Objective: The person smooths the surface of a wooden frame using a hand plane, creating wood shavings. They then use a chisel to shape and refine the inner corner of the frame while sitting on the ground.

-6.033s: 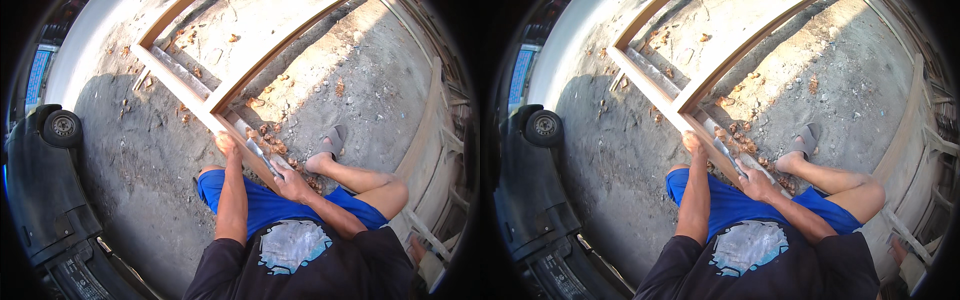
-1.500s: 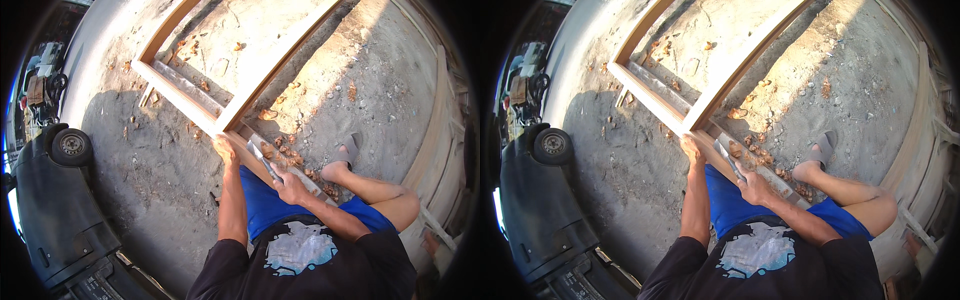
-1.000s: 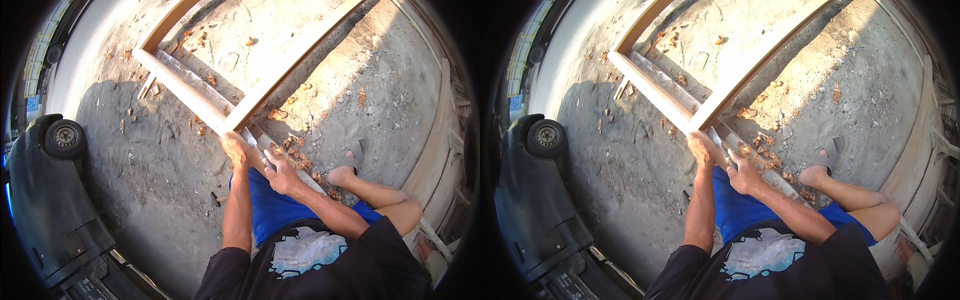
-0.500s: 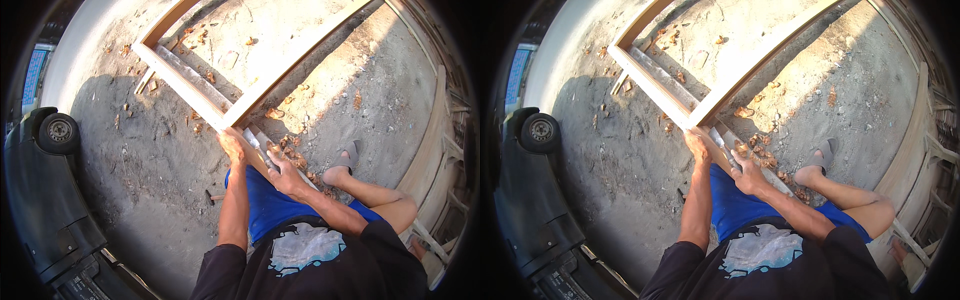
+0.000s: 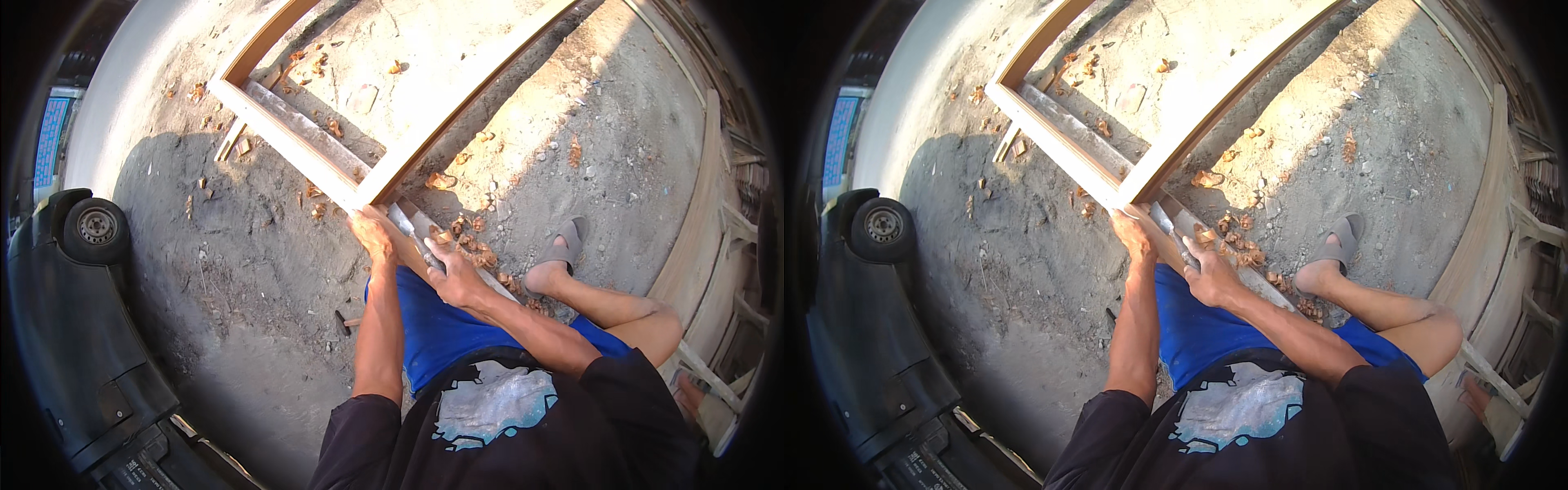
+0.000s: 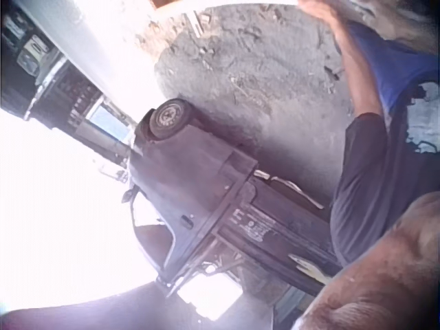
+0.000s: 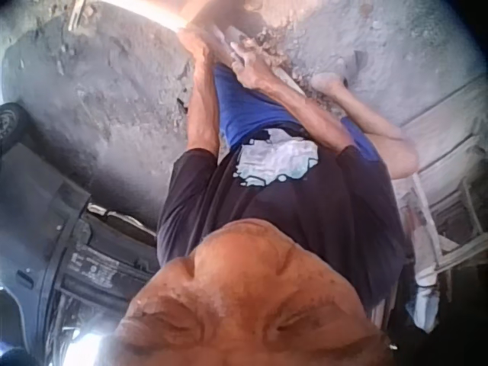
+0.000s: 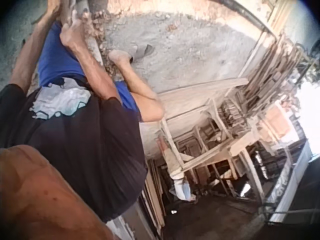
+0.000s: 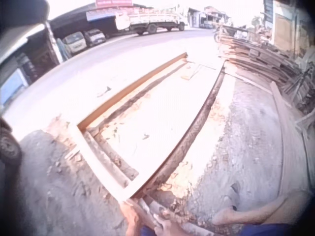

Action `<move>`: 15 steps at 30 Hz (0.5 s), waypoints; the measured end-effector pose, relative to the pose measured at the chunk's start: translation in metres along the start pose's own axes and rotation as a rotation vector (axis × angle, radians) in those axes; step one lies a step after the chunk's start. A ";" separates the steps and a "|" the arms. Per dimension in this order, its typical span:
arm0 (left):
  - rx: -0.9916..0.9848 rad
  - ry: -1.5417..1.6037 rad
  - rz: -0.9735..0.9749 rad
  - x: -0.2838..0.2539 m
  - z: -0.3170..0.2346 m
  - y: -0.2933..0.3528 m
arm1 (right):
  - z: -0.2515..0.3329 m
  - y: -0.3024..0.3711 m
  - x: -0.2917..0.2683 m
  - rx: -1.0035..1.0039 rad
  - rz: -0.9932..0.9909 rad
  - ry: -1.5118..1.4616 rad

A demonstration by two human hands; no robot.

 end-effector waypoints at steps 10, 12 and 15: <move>0.251 -0.540 -0.092 -0.028 0.001 -0.022 | 0.013 -0.020 0.011 -0.239 -0.008 0.120; 0.016 -0.074 0.078 0.005 0.005 -0.009 | -0.014 -0.017 -0.007 -0.365 -0.076 0.140; -0.039 -0.015 0.001 0.007 -0.001 0.000 | -0.003 -0.013 0.003 -0.158 -0.056 0.042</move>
Point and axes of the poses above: each hand's wrist, its own y-axis away from the middle knuckle, its own x-axis out of the palm, z = x × y, the point moved 9 cm from there along -y, towards the middle knuckle, and after that the axes turned 12 degrees about -y, right-handed, at the moved point
